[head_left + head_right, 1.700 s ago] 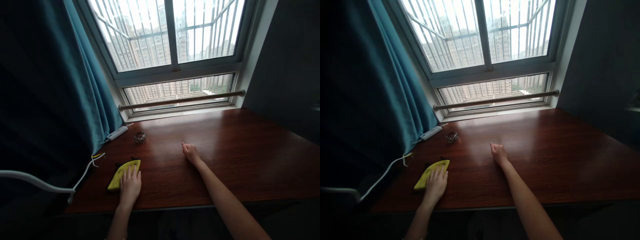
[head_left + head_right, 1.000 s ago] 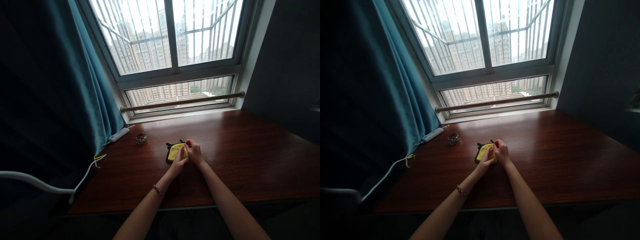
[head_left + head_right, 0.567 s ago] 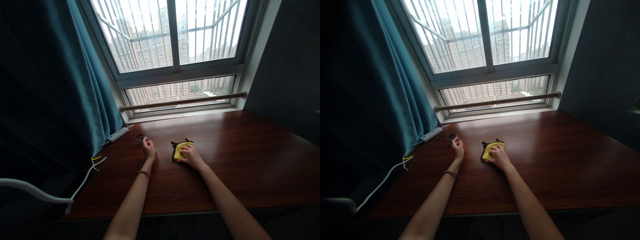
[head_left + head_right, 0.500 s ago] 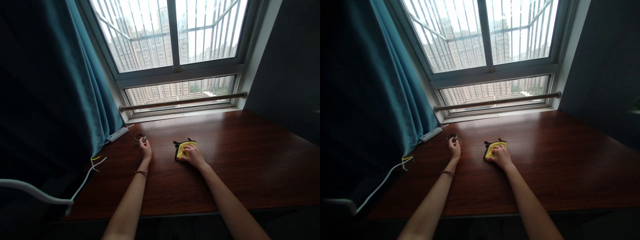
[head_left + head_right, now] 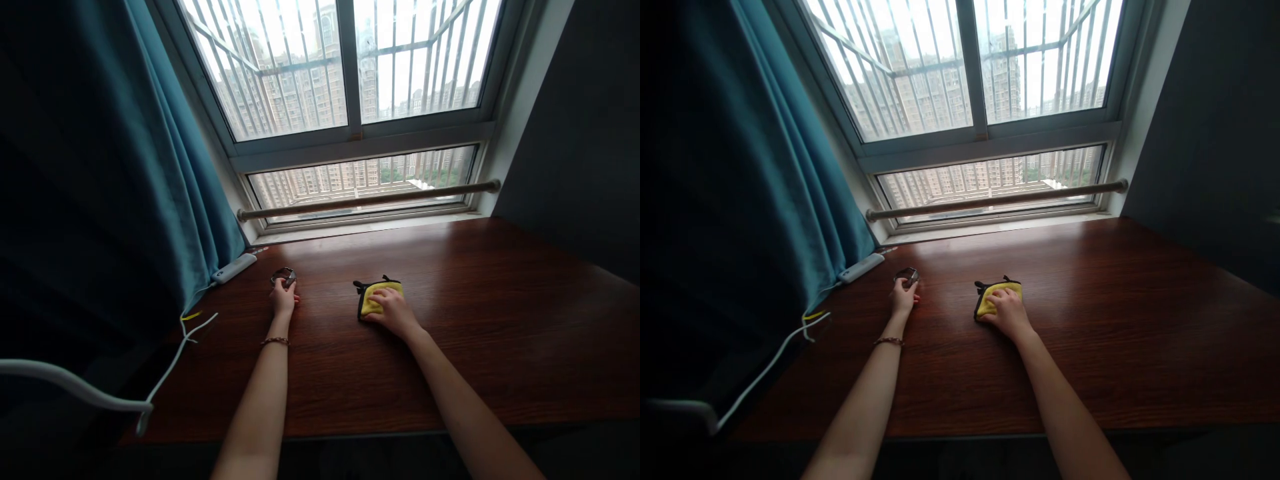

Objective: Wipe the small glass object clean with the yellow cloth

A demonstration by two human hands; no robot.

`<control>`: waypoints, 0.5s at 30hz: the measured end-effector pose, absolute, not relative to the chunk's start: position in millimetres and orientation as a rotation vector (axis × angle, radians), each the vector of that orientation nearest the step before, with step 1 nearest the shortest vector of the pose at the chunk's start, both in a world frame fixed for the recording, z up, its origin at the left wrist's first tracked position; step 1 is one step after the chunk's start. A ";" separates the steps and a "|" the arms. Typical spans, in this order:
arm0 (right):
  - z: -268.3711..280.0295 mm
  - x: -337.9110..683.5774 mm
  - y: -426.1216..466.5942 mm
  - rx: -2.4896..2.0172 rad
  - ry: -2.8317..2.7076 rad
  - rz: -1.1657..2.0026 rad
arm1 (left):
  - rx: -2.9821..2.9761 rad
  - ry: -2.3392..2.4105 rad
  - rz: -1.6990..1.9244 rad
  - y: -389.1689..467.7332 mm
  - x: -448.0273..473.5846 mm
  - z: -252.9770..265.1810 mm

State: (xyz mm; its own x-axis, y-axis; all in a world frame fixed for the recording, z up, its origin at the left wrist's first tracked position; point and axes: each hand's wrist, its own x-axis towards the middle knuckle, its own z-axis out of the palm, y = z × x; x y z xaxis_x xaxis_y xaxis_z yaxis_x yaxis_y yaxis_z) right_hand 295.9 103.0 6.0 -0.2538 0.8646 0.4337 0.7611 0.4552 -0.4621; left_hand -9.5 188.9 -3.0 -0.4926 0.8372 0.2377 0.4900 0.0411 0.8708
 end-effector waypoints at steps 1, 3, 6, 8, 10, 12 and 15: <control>5.7 296.0 103.4 -1.341 -2.059 0.215 | 1.349 1.991 1.442 187.4 -8.5 -2.1; 6.4 297.2 104.2 -1.320 -2.046 0.230 | 1.356 1.997 1.453 183.8 -5.0 0.9; 10.4 303.1 105.5 -1.372 -1.895 0.270 | 1.421 1.970 1.448 177.1 4.1 7.9; 14.1 309.7 106.9 -1.450 -1.648 0.303 | 1.511 1.918 1.444 171.2 12.9 13.4; 17.3 317.3 109.1 -1.431 -1.322 0.393 | 1.636 1.858 1.448 163.6 25.0 18.5; 19.8 324.3 111.8 -1.267 -0.986 0.605 | 1.778 1.785 1.446 154.3 41.6 22.9; 22.7 331.2 114.3 -0.940 -0.656 0.975 | 1.935 1.615 1.414 138.4 75.9 27.4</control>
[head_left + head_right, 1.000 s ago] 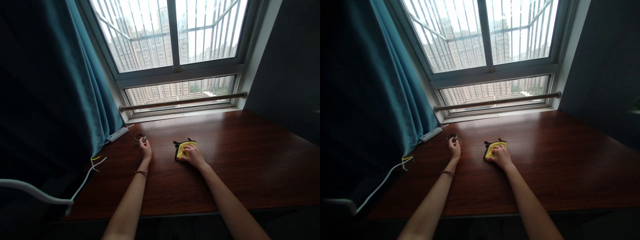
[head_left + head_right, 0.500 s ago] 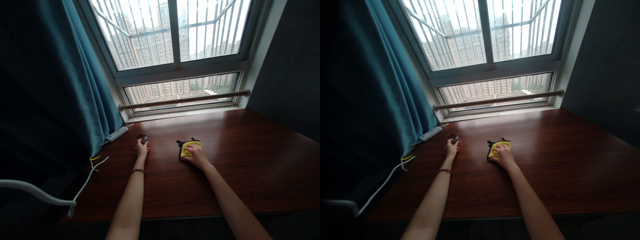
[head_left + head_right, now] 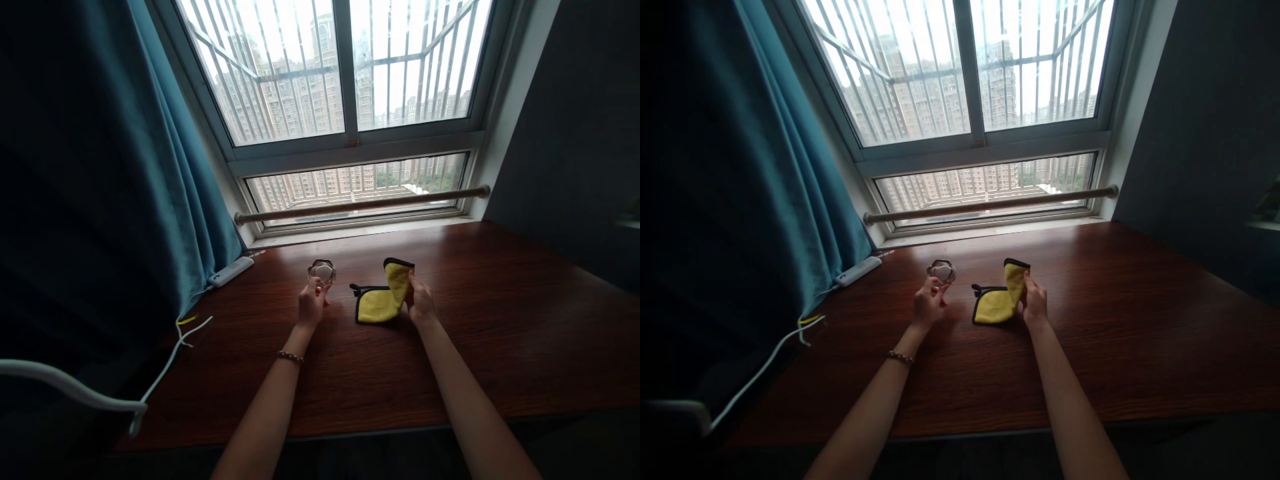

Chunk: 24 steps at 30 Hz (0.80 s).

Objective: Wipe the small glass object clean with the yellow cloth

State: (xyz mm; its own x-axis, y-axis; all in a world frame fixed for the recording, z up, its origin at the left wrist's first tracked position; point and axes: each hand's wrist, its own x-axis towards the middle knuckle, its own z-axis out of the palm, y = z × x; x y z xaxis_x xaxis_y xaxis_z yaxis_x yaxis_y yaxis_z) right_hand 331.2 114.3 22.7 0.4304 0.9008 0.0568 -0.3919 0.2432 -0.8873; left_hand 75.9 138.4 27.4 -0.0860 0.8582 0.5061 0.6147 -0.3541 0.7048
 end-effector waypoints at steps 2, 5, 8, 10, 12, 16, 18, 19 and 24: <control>24.1 331.7 114.0 -0.805 -0.627 1.130 | 1.977 1.471 1.392 127.9 102.6 28.9; 23.3 325.5 112.2 -0.701 -0.737 1.316 | 2.016 1.289 1.330 113.6 140.9 27.6; 18.2 315.2 111.9 -0.667 -0.722 1.329 | 2.007 1.196 1.329 102.0 166.3 20.9; 14.3 309.4 112.2 -0.674 -0.670 1.309 | 1.968 1.169 1.359 96.7 172.3 15.3; 11.8 305.5 111.8 -0.674 -0.694 1.367 | 1.948 1.167 1.362 93.8 170.6 11.2; 10.9 301.8 109.8 -0.664 -0.779 1.445 | 1.998 1.156 1.311 92.2 158.6 12.5; 10.9 301.3 109.2 -0.660 -0.764 1.424 | 2.021 1.135 1.290 91.5 155.0 16.6; 10.9 301.3 109.1 -0.651 -0.751 1.410 | 2.026 1.119 1.279 91.1 154.3 18.7; 12.3 301.5 109.3 -0.645 -0.708 1.323 | 1.745 1.035 1.344 95.4 157.2 21.2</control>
